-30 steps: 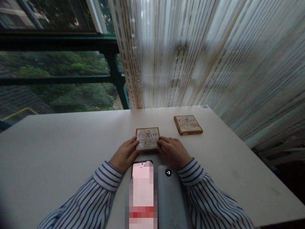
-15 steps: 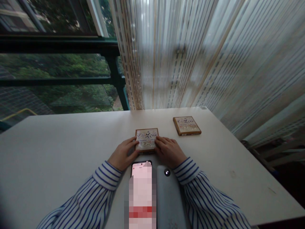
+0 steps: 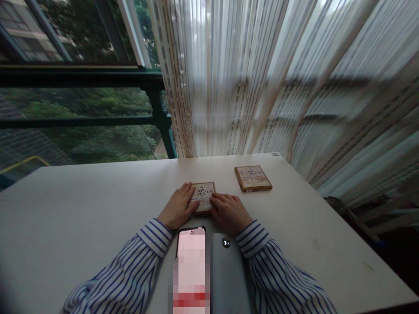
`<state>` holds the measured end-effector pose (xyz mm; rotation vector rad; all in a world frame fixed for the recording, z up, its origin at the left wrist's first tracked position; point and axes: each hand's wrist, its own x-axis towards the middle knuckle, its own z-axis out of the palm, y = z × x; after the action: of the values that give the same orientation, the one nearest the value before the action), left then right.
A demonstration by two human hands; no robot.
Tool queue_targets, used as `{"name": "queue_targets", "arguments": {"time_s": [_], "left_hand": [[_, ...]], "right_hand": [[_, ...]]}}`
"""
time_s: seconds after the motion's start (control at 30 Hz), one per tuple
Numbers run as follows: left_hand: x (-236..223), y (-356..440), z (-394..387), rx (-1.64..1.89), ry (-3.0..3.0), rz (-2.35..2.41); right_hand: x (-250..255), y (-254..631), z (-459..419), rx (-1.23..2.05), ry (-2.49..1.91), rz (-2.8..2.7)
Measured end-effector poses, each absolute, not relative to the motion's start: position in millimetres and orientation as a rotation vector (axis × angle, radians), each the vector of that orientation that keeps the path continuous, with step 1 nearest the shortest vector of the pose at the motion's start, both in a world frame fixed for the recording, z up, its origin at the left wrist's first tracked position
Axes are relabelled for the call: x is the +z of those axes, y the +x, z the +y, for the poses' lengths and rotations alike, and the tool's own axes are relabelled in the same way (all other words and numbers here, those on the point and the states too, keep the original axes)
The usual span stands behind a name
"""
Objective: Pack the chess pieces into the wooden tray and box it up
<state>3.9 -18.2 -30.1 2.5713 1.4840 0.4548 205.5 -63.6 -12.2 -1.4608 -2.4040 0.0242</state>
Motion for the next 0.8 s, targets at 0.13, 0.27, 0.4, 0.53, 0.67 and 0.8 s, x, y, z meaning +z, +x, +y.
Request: {"name": "queue_targets", "arguments": {"time_s": [0.13, 0.27, 0.4, 0.53, 0.67, 0.8], "left_hand": [[-30.7, 4.4, -19.6, 0.448, 2.588, 1.511], [-28.5, 5.6, -21.9, 0.470, 2.601, 1.526], [-29.8, 6.1, -21.9, 0.476, 2.612, 1.547], [-32.2, 6.4, -21.2, 0.463, 2.623, 1.561], [-31.9, 7.2, -21.5, 0.423, 2.615, 1.596], [-30.4, 7.4, -22.7, 0.380, 2.590, 1.632]], "right_hand": [[-16.8, 207.3, -56.3, 0.016, -1.420, -2.371], [-18.0, 199.7, -38.8, -0.047, -1.394, -2.343], [-16.8, 188.5, -19.6, -0.019, -1.389, -2.453], [-21.7, 187.0, -9.8, 0.131, -1.430, -2.499], [-28.6, 191.2, -8.0, 0.228, -1.413, -2.478], [-31.7, 193.2, -6.1, 0.241, -1.384, -2.472]]}}
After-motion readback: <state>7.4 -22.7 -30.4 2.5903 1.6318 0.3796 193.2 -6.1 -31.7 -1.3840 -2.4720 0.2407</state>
